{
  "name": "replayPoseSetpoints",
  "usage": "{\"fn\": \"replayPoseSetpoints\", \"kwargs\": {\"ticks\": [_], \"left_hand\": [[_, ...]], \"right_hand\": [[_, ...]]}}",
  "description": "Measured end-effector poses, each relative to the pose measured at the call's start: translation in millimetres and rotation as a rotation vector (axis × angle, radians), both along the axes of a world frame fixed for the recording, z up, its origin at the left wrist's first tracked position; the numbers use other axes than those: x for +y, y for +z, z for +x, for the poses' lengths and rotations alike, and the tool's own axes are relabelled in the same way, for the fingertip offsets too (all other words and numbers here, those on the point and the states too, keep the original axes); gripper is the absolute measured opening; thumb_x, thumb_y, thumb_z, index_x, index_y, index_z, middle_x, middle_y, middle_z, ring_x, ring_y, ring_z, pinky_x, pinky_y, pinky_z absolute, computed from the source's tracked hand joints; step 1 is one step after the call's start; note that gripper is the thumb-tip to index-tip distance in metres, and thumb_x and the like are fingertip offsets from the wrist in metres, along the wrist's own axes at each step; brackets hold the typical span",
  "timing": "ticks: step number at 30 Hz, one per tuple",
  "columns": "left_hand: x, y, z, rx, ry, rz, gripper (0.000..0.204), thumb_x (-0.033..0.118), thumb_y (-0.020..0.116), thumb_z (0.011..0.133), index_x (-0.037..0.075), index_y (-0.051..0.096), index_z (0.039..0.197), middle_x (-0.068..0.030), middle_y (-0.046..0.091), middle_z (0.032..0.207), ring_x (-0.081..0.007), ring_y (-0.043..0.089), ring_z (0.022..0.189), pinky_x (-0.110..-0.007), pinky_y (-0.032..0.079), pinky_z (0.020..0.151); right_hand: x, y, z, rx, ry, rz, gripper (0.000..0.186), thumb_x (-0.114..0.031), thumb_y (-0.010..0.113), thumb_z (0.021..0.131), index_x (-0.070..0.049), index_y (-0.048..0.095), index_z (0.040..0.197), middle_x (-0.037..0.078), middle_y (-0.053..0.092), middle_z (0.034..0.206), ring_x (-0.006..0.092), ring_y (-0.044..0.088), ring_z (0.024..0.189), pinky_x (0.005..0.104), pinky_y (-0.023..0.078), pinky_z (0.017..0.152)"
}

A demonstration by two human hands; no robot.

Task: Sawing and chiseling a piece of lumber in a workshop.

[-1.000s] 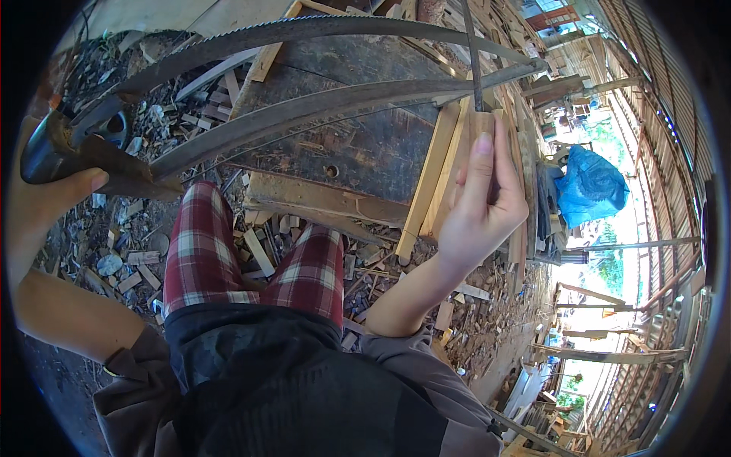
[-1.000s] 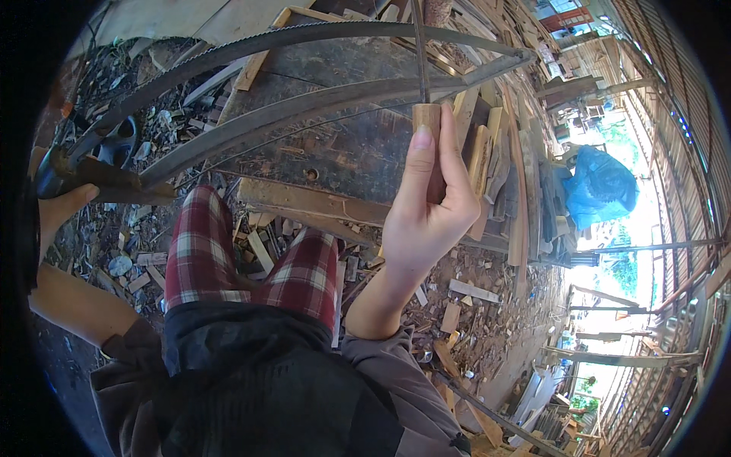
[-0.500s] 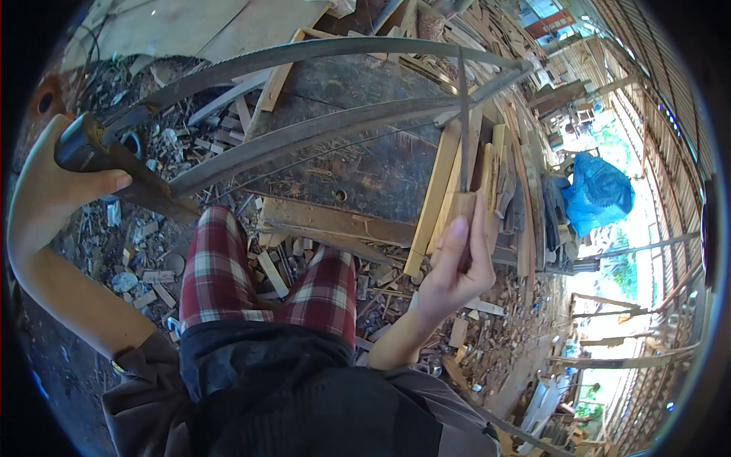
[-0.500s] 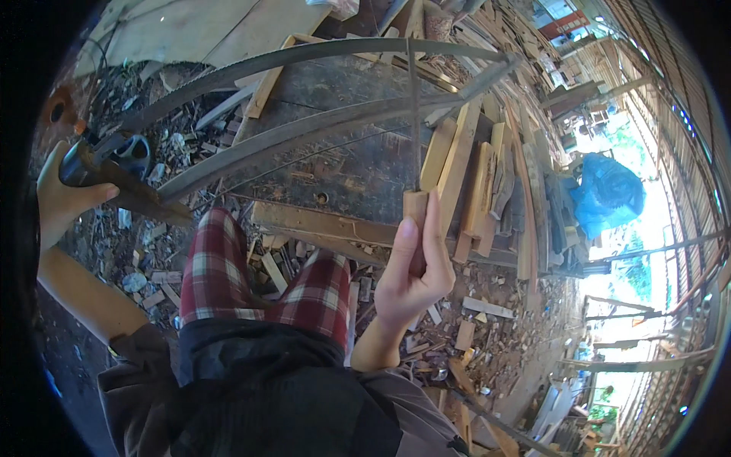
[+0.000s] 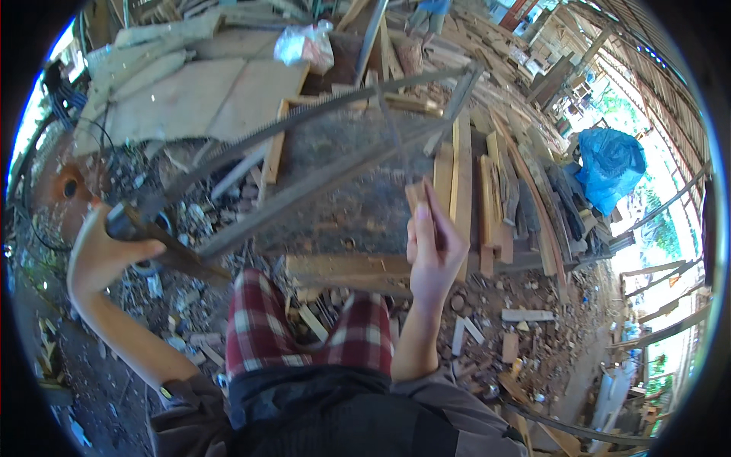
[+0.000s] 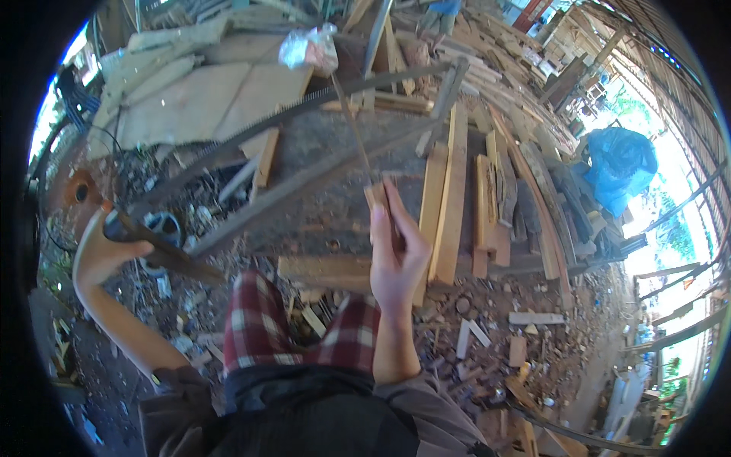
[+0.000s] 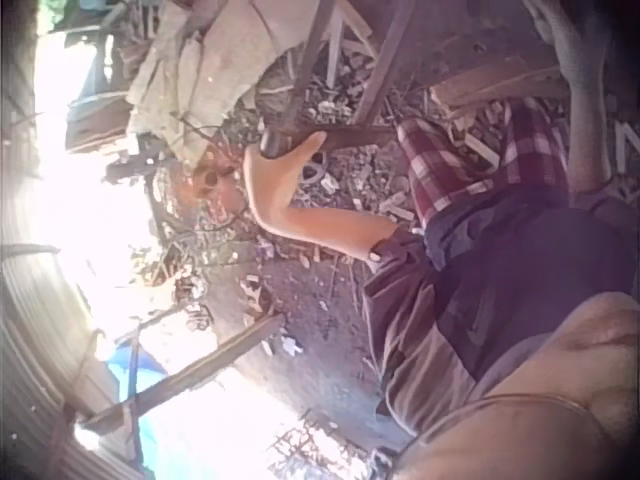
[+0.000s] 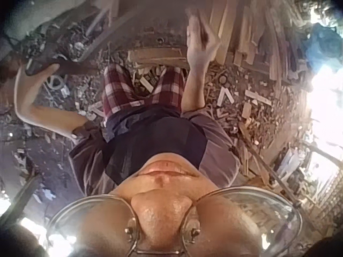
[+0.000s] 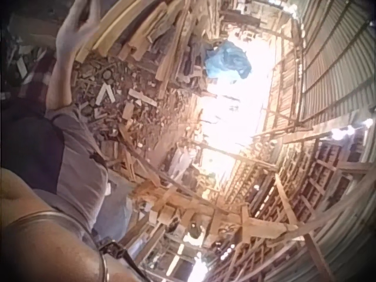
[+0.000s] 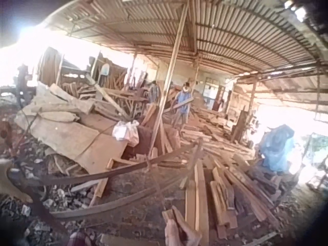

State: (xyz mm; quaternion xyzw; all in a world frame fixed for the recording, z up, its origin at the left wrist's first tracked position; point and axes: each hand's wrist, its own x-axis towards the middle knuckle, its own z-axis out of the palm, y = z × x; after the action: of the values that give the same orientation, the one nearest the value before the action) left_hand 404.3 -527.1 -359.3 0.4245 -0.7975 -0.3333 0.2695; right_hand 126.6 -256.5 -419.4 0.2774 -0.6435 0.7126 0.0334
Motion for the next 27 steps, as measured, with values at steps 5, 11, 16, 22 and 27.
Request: {"fn": "replayPoseSetpoints", "kwargs": {"ticks": [5,11,16,22,27], "left_hand": [[6,16,-19,-0.291,-0.009,-0.087,0.059,0.033,0.092,0.047,-0.002,0.062,0.085,-0.0079,0.058,0.075,-0.0178,0.059,0.07,-0.033,0.048,0.066],[7,24,-20,-0.283,0.009,-0.103,0.061,0.034,0.093,0.047,-0.003,0.059,0.082,-0.0067,0.056,0.072,-0.0151,0.057,0.064,-0.031,0.048,0.06],[-14,12,-19,-0.288,-0.012,-0.093,0.064,0.033,0.094,0.048,-0.003,0.055,0.083,-0.005,0.056,0.072,-0.011,0.055,0.059,-0.027,0.046,0.05],[-36,-2,-5,-0.163,-0.088,0.039,0.063,0.027,0.095,0.05,-0.002,0.052,0.085,-0.0049,0.058,0.07,-0.0091,0.055,0.055,-0.025,0.045,0.045],[-37,-4,-5,-0.178,-0.089,0.056,0.062,0.022,0.095,0.051,0.0,0.049,0.086,-0.0027,0.058,0.065,-0.0072,0.053,0.048,-0.025,0.043,0.041]], "right_hand": [[8,-27,2,-0.236,0.065,-0.2,0.036,-0.017,0.053,0.098,0.001,0.056,0.129,-0.006,0.045,0.067,-0.0014,0.031,0.051,0.0162,0.022,0.044],[20,-56,9,-0.341,0.006,-0.289,0.035,-0.02,0.054,0.098,0.0,0.058,0.127,-0.004,0.046,0.066,-0.0018,0.029,0.046,0.017,0.019,0.039],[29,-56,13,-0.361,-0.005,-0.316,0.034,-0.02,0.053,0.099,0.0,0.058,0.127,-0.003,0.047,0.066,-0.0017,0.029,0.046,0.0169,0.019,0.039],[36,-53,16,-0.293,-0.05,-0.323,0.033,-0.015,0.052,0.099,0.001,0.057,0.127,-0.004,0.048,0.066,-0.0018,0.031,0.048,0.0165,0.02,0.041],[48,-53,22,-0.222,-0.09,-0.302,0.033,-0.012,0.052,0.098,0.001,0.057,0.128,-0.004,0.049,0.066,-0.0018,0.032,0.05,0.0165,0.02,0.042]]}}
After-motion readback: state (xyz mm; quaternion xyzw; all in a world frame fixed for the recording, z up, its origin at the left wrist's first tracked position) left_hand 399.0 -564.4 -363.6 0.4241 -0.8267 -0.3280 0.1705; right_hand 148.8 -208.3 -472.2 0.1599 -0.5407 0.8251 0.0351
